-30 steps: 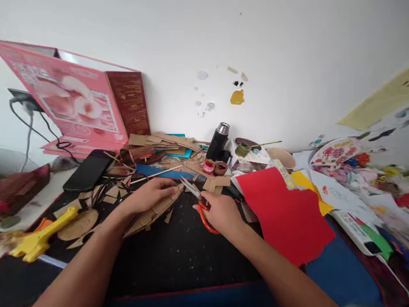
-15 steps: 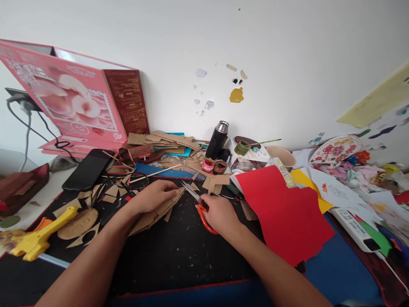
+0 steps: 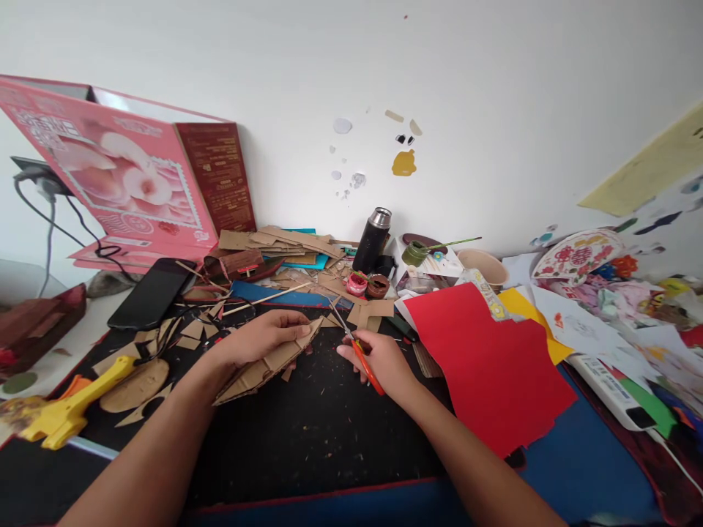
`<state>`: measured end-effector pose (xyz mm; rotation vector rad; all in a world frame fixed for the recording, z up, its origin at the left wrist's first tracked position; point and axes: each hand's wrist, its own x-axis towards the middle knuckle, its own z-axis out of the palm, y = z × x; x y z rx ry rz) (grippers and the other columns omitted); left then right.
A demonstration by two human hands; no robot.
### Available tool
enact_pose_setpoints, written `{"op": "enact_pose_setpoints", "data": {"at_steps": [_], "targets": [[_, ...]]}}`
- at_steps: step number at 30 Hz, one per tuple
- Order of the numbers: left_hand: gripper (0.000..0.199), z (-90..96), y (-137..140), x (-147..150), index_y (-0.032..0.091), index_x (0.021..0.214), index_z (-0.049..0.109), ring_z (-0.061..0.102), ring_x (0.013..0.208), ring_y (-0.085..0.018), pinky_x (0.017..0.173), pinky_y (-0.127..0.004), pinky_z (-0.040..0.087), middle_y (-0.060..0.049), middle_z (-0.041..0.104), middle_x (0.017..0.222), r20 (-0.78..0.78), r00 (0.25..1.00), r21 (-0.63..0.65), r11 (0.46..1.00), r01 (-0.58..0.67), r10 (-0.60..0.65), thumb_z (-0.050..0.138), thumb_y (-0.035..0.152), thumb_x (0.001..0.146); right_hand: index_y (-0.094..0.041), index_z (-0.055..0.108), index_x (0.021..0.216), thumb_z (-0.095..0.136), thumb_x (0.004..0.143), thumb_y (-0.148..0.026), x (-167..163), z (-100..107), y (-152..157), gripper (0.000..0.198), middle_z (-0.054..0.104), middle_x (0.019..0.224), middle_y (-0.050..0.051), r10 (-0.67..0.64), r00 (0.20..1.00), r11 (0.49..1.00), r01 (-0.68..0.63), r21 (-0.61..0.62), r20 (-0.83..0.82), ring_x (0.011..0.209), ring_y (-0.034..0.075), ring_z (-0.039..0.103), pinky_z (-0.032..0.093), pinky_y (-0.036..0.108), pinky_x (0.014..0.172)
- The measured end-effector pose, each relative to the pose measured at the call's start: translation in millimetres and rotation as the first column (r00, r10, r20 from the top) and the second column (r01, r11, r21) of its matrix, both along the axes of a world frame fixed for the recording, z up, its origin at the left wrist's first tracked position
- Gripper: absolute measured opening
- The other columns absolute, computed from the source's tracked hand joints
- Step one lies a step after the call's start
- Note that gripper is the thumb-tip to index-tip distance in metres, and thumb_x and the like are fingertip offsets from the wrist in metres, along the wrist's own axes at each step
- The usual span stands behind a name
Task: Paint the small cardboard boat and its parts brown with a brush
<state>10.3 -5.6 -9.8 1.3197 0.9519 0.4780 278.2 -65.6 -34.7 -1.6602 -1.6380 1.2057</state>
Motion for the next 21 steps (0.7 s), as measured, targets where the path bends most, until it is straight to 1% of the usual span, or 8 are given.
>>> {"op": "enact_pose_setpoints", "data": {"at_steps": [3, 7, 10, 12, 15, 18, 19, 21], "targets": [[0.047, 2.8, -3.6, -0.4, 0.019, 0.093, 0.079, 0.067, 0.059, -0.02, 0.055, -0.031, 0.055, -0.008, 0.079, 0.086, 0.119, 0.993, -0.089, 0.996, -0.008, 0.018, 0.088, 0.064, 0.081, -0.019, 0.076, 0.111, 0.084, 0.084, -0.063, 5.0, -5.3, -0.2, 0.052, 0.066, 0.064, -0.004, -0.021, 0.968, 0.995, -0.003, -0.097, -0.249, 0.049, 0.015, 0.061, 0.047, 0.026, 0.05], [0.044, 3.8, -4.9, -2.4, 0.019, 0.099, 0.077, 0.067, 0.057, -0.018, 0.053, -0.029, 0.055, -0.01, 0.081, 0.087, 0.235, 0.971, -0.132, 0.991, -0.005, 0.036, 0.092, 0.056, 0.08, -0.017, 0.076, 0.112, 0.088, 0.079, -0.067, 9.9, -3.1, -3.3, 0.062, 0.072, 0.068, 0.0, -0.023, 0.917, 0.991, -0.031, -0.128, -0.399, 0.056, 0.016, 0.069, 0.054, 0.025, 0.056], [0.042, 4.0, -4.8, -3.4, 0.017, 0.096, 0.076, 0.067, 0.054, -0.018, 0.051, -0.029, 0.055, -0.011, 0.081, 0.087, 0.266, 0.964, -0.158, 0.987, 0.022, 0.021, 0.092, 0.053, 0.081, -0.016, 0.075, 0.117, 0.094, 0.073, -0.066, 13.9, 4.6, -6.2, 0.07, 0.079, 0.076, 0.004, -0.029, 0.896, 0.988, -0.042, -0.151, -0.442, 0.066, 0.02, 0.078, 0.058, 0.027, 0.062], [0.04, 4.9, -5.1, -3.2, 0.017, 0.095, 0.076, 0.067, 0.053, -0.018, 0.05, -0.028, 0.054, -0.012, 0.081, 0.087, 0.285, 0.958, -0.174, 0.984, 0.035, 0.016, 0.092, 0.051, 0.081, -0.017, 0.074, 0.125, 0.094, 0.076, -0.064, 16.3, 9.6, -8.3, 0.072, 0.082, 0.085, 0.007, -0.002, 0.882, 0.982, -0.087, -0.167, -0.47, 0.078, 0.024, 0.083, 0.061, 0.03, 0.07], [0.037, 6.9, -5.9, -2.0, 0.016, 0.095, 0.077, 0.066, 0.052, -0.017, 0.049, -0.028, 0.054, -0.011, 0.081, 0.085, 0.297, 0.955, -0.189, 0.981, 0.032, 0.026, 0.093, 0.047, 0.081, -0.017, 0.074, 0.128, 0.094, 0.072, -0.071, 19.2, 15.5, -12.0, 0.08, 0.083, 0.086, 0.008, 0.031, 0.846, 0.971, -0.152, -0.186, -0.532, 0.087, 0.029, 0.085, 0.064, 0.037, 0.08], [0.034, 7.8, -6.9, -1.2, 0.017, 0.093, 0.078, 0.066, 0.052, -0.017, 0.049, -0.028, 0.053, -0.011, 0.081, 0.085, 0.284, 0.958, -0.183, 0.983, 0.032, 0.021, 0.092, 0.045, 0.081, -0.018, 0.072, 0.134, 0.093, 0.077, -0.071, 20.7, 21.4, -16.2, 0.081, 0.085, 0.103, 0.012, 0.153, 0.85, 0.967, -0.233, -0.099, -0.504, 0.103, 0.031, 0.084, 0.062, 0.044, 0.096], [0.034, 7.7, -7.2, -1.2, 0.017, 0.093, 0.078, 0.066, 0.052, -0.018, 0.049, -0.028, 0.054, -0.012, 0.081, 0.085, 0.277, 0.961, -0.18, 0.983, 0.034, 0.017, 0.091, 0.046, 0.082, -0.019, 0.072, 0.135, 0.092, 0.079, -0.069, 20.6, 23.4, -17.4, 0.078, 0.085, 0.107, 0.012, 0.189, 0.857, 0.963, -0.257, -0.08, -0.48, 0.105, 0.03, 0.083, 0.062, 0.043, 0.096], [0.034, 7.0, -7.9, -1.4, 0.017, 0.092, 0.078, 0.067, 0.053, -0.018, 0.05, -0.029, 0.054, -0.012, 0.081, 0.087, 0.265, 0.964, -0.177, 0.984, 0.035, 0.013, 0.09, 0.047, 0.083, -0.019, 0.073, 0.133, 0.09, 0.084, -0.067, 19.4, 27.1, -19.3, 0.07, 0.083, 0.102, 0.01, 0.184, 0.88, 0.964, -0.249, -0.095, -0.439, 0.088, 0.024, 0.082, 0.062, 0.037, 0.083]]}}
